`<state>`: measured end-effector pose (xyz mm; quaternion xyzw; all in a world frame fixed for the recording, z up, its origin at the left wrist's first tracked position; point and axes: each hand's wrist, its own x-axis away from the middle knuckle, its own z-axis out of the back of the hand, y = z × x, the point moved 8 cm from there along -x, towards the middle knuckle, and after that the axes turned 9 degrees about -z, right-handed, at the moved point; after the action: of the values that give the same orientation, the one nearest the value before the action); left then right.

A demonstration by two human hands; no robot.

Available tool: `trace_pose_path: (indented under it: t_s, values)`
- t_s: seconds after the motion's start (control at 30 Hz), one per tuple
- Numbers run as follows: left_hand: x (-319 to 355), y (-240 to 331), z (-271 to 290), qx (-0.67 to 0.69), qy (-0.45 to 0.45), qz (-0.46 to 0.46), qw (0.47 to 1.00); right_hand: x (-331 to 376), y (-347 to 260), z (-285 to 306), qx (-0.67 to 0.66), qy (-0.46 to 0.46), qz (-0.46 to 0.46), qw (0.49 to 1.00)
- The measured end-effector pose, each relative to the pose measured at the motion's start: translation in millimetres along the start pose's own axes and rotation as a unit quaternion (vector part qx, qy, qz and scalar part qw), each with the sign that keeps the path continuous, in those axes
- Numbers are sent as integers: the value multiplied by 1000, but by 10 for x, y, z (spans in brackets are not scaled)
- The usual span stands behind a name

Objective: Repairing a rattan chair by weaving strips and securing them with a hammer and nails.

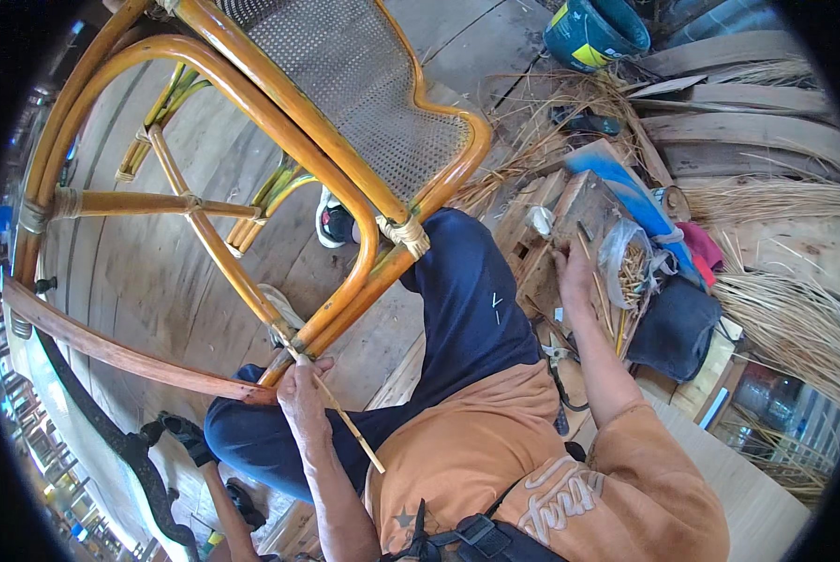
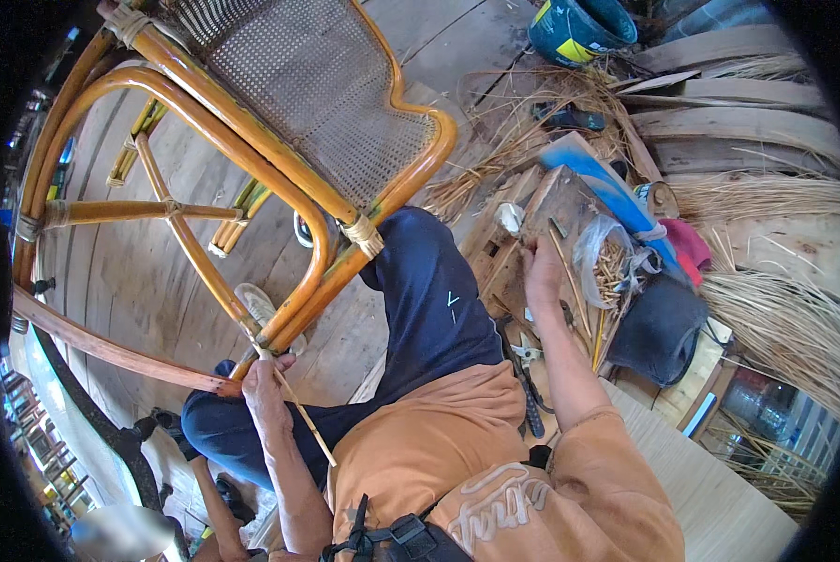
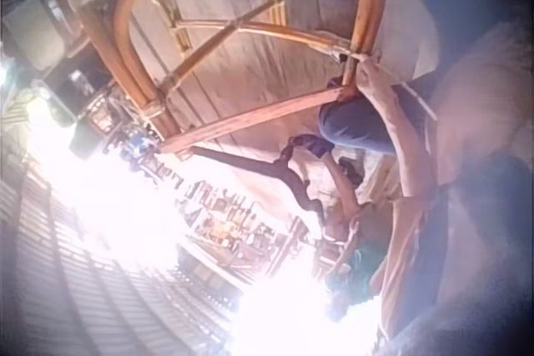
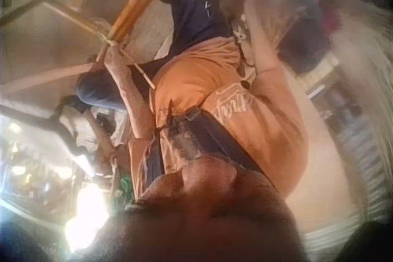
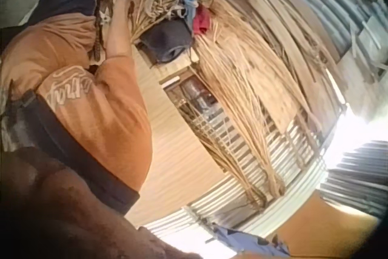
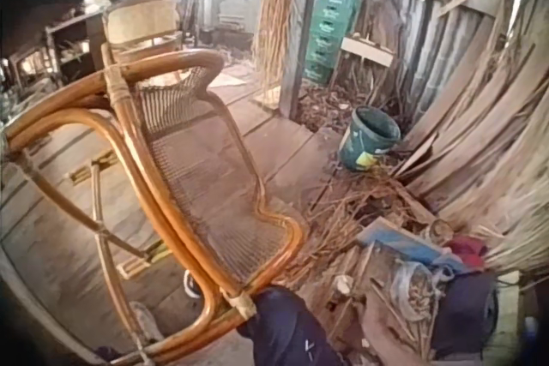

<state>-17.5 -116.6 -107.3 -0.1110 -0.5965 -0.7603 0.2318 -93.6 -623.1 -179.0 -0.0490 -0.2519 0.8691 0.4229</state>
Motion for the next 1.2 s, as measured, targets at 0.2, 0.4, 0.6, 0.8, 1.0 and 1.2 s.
trace_pose_path:
  t_s: [0.2,0.4,0.6,0.8,1.0,1.2]
  values:
    - [0,5,47,-5,5,4,1000,132,-60,162,-230,-65,-117,964]
    - [6,1,26,5,10,-5,1000,212,-747,661,-401,-21,-34,915]
    - [2,13,29,-6,8,-6,1000,-193,-419,444,-357,-70,-70,929]
    - [-1,-16,31,-17,7,-3,1000,-352,-255,112,-135,-31,3,990]
    - [-17,-48,46,-21,6,3,1000,-342,-105,-56,-102,-80,55,990]
    - [-11,-26,42,-24,6,2,1000,-395,-94,-15,-288,-124,-54,948]
